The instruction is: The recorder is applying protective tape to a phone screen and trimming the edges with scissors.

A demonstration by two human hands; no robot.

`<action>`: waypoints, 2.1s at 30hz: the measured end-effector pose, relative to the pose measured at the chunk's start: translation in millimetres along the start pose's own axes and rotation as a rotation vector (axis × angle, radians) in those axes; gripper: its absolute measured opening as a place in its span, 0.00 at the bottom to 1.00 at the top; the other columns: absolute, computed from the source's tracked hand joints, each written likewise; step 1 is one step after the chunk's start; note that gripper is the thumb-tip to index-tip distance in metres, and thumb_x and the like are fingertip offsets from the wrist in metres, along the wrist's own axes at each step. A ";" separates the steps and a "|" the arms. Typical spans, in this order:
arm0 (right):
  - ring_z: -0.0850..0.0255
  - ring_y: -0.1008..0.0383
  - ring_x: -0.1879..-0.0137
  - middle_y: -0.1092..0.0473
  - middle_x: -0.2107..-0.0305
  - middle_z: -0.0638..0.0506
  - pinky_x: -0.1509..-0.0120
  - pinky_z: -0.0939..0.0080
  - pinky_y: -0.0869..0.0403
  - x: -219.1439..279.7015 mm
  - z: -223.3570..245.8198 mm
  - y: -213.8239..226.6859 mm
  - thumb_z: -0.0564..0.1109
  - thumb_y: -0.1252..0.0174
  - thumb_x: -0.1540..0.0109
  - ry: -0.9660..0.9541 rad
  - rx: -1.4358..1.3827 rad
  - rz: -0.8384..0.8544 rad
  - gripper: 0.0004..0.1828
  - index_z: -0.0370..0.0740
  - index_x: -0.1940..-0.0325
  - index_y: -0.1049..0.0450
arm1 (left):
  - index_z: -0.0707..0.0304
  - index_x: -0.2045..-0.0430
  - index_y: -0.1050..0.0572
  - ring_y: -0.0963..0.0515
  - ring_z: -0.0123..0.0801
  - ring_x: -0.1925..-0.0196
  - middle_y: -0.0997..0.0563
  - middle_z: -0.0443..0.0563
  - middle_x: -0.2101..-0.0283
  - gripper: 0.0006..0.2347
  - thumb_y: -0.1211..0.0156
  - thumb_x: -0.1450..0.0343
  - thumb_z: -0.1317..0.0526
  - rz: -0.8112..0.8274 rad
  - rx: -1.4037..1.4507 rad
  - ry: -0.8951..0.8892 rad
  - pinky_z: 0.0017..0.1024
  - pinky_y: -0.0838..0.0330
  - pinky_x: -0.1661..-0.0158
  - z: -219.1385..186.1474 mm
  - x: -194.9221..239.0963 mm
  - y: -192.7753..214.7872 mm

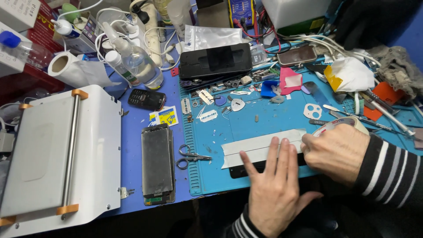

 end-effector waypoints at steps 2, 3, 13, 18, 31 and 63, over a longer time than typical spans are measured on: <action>0.50 0.23 0.78 0.30 0.72 0.55 0.80 0.43 0.27 0.8 0.0 -3.9 0.47 0.47 0.38 -0.011 -0.019 0.001 0.05 0.49 0.66 0.27 | 0.82 0.35 0.35 0.42 0.61 0.22 0.35 0.75 0.28 0.39 0.46 0.30 0.39 -0.002 0.089 -0.023 0.84 0.64 0.39 -12.0 -5.7 -8.1; 0.51 0.23 0.78 0.31 0.72 0.55 0.79 0.43 0.26 1.6 0.1 -6.5 0.49 0.46 0.37 -0.008 -0.028 -0.014 0.06 0.49 0.67 0.27 | 0.84 0.35 0.36 0.42 0.62 0.23 0.36 0.77 0.29 0.40 0.44 0.31 0.40 -0.004 0.069 -0.017 0.84 0.62 0.39 -14.2 -6.7 -10.0; 0.55 0.18 0.68 0.28 0.75 0.64 0.78 0.48 0.28 15.5 -13.5 45.3 0.55 0.51 0.37 -0.254 -0.052 -0.004 0.04 0.59 0.64 0.34 | 0.73 0.36 0.29 0.35 0.57 0.26 0.34 0.68 0.27 0.39 0.35 0.35 0.39 -0.026 -0.052 -0.039 0.73 0.54 0.32 -11.0 -6.7 -8.0; 0.53 0.18 0.67 0.24 0.76 0.65 0.72 0.51 0.27 1.8 -12.4 37.0 0.54 0.54 0.34 -0.412 0.002 0.106 0.12 0.60 0.70 0.28 | 0.75 0.33 0.33 0.33 0.59 0.28 0.33 0.65 0.28 0.28 0.53 0.26 0.52 -0.054 -0.103 -0.014 0.61 0.49 0.28 -15.0 -8.6 -9.2; 0.57 0.19 0.70 0.24 0.78 0.66 0.72 0.50 0.28 -2.6 -10.8 37.6 0.54 0.58 0.30 -0.568 0.016 0.209 0.15 0.59 0.67 0.28 | 0.68 0.34 0.30 0.30 0.51 0.27 0.29 0.60 0.29 0.20 0.65 0.20 0.65 -0.137 -0.342 0.107 0.51 0.51 0.24 -24.4 -9.9 -7.1; 0.59 0.18 0.74 0.23 0.81 0.66 0.77 0.56 0.33 21.0 -26.7 50.4 0.80 0.66 0.36 -0.311 0.200 0.198 0.29 0.60 0.49 0.40 | 0.56 0.31 0.31 0.33 0.45 0.24 0.32 0.50 0.27 0.19 0.51 0.19 0.55 -0.026 -0.231 0.088 0.71 0.52 0.32 -2.9 -8.2 -9.3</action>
Point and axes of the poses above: each hand's wrist, its own x-axis away from the middle knuckle, its own y-axis out of the back of the hand, z = x × y, the point moved 6 cm from there along -x, towards the middle knuckle
